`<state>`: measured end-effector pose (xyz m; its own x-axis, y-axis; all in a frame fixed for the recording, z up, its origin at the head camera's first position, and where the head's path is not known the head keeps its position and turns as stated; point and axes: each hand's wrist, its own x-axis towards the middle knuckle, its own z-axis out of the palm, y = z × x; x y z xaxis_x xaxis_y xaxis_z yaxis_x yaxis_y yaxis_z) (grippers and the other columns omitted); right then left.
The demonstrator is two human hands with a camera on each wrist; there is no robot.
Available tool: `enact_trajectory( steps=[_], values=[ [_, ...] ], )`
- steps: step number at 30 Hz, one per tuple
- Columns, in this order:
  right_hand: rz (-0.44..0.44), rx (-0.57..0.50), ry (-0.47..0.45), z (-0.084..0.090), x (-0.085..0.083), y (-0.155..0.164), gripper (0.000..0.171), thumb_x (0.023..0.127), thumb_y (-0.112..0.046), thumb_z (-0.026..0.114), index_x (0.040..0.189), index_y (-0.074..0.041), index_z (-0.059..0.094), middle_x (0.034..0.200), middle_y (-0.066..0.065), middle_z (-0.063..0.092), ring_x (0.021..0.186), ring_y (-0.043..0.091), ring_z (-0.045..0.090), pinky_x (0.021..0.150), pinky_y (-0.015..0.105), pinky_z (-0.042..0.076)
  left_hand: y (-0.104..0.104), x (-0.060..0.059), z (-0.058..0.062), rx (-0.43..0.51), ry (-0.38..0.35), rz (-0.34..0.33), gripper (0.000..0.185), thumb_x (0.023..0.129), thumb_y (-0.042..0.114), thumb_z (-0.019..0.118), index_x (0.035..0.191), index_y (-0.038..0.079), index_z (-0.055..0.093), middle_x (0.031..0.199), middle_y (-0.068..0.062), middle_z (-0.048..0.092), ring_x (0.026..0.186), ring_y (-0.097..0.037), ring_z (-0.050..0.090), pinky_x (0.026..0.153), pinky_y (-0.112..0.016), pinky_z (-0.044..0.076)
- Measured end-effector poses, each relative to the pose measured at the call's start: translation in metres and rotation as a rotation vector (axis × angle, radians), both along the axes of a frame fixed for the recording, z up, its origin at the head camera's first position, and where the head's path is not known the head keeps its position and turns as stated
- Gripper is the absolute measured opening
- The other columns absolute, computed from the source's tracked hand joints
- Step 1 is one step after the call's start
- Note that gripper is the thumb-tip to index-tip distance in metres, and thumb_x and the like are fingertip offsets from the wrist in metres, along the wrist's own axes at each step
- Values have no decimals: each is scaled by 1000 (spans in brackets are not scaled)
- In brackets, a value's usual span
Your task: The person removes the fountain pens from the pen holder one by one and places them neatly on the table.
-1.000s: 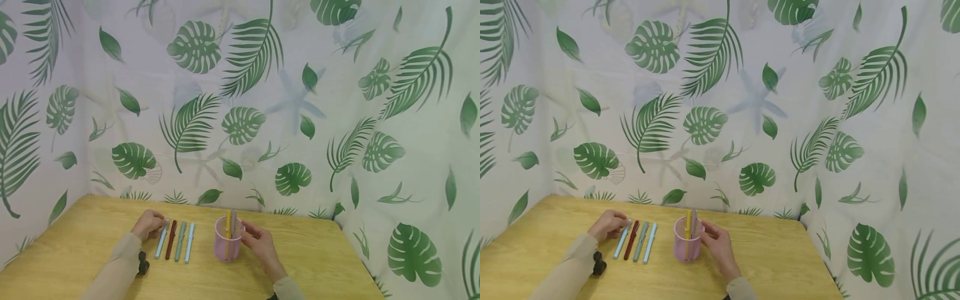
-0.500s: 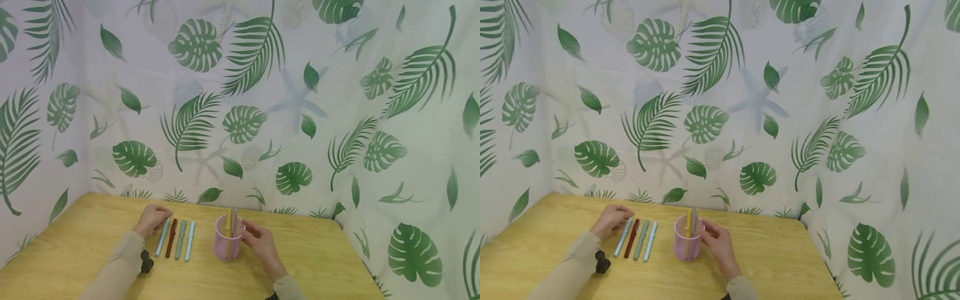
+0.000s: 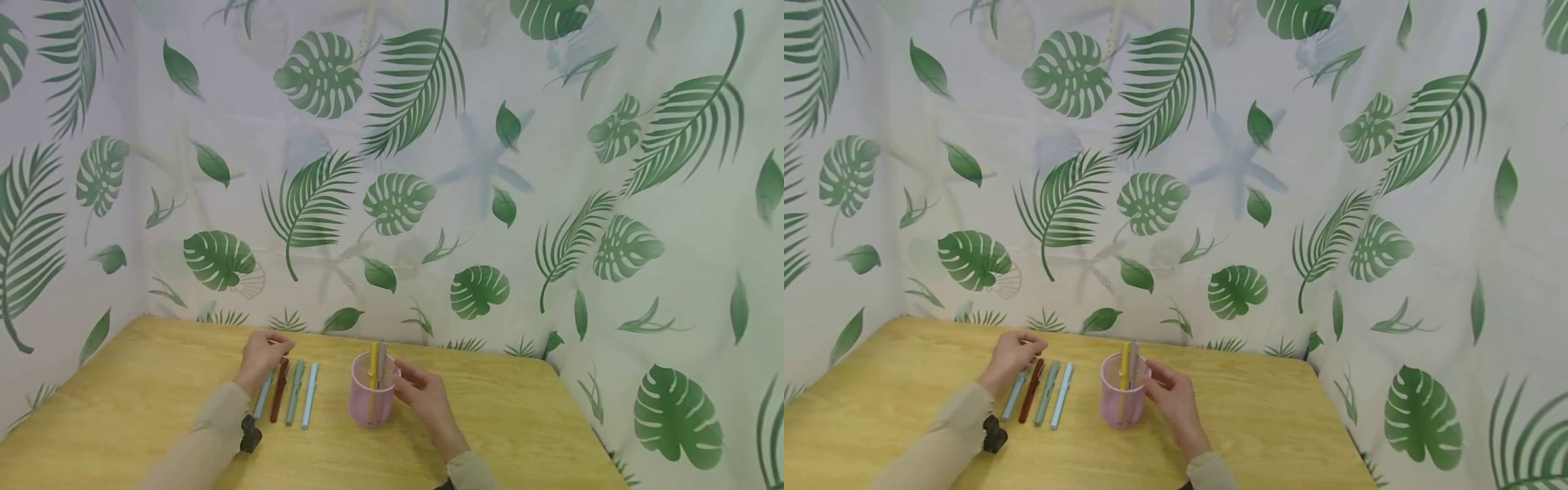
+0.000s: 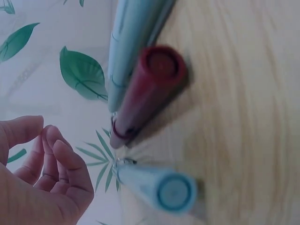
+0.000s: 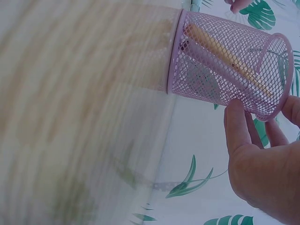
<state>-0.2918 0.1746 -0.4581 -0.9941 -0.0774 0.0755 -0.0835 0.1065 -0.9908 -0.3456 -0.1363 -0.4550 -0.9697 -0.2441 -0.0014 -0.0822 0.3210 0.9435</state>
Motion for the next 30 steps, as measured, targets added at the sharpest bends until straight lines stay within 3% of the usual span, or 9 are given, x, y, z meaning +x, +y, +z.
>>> enact_trajectory(
  steps=[8, 14, 24, 30],
  values=[
    [17, -18, 11, -2, 1, 0, 45, 97, -15, 62, 137, 2, 53, 135, 26, 55, 117, 29, 61, 94, 36, 54, 16, 2, 2, 149, 38, -44, 21, 92, 13, 65, 107, -3, 64, 85, -11, 67, 66, -16, 61, 60, -31, 52],
    [12, -23, 10, -3, 1, 0, 44, 97, -15, 63, 137, 2, 54, 135, 26, 55, 115, 27, 62, 93, 36, 54, 27, 5, 1, 145, 62, -97, 19, 92, 13, 66, 104, -3, 66, 85, -14, 68, 70, -20, 64, 62, -33, 54],
    [18, -22, 13, -1, 1, -1, 44, 98, -15, 61, 137, 2, 53, 136, 27, 54, 118, 29, 61, 94, 36, 54, 48, 2, 1, 208, 111, -177, 17, 92, 9, 66, 102, -3, 67, 81, -14, 69, 63, -12, 59, 58, -27, 50],
    [12, -27, 18, 0, 1, -1, 44, 97, -14, 61, 137, 3, 53, 136, 27, 55, 118, 30, 61, 94, 35, 54, 60, 5, 7, 228, 137, -253, 15, 93, 10, 65, 102, -2, 66, 84, -16, 67, 67, -18, 59, 58, -27, 50]
  ],
)
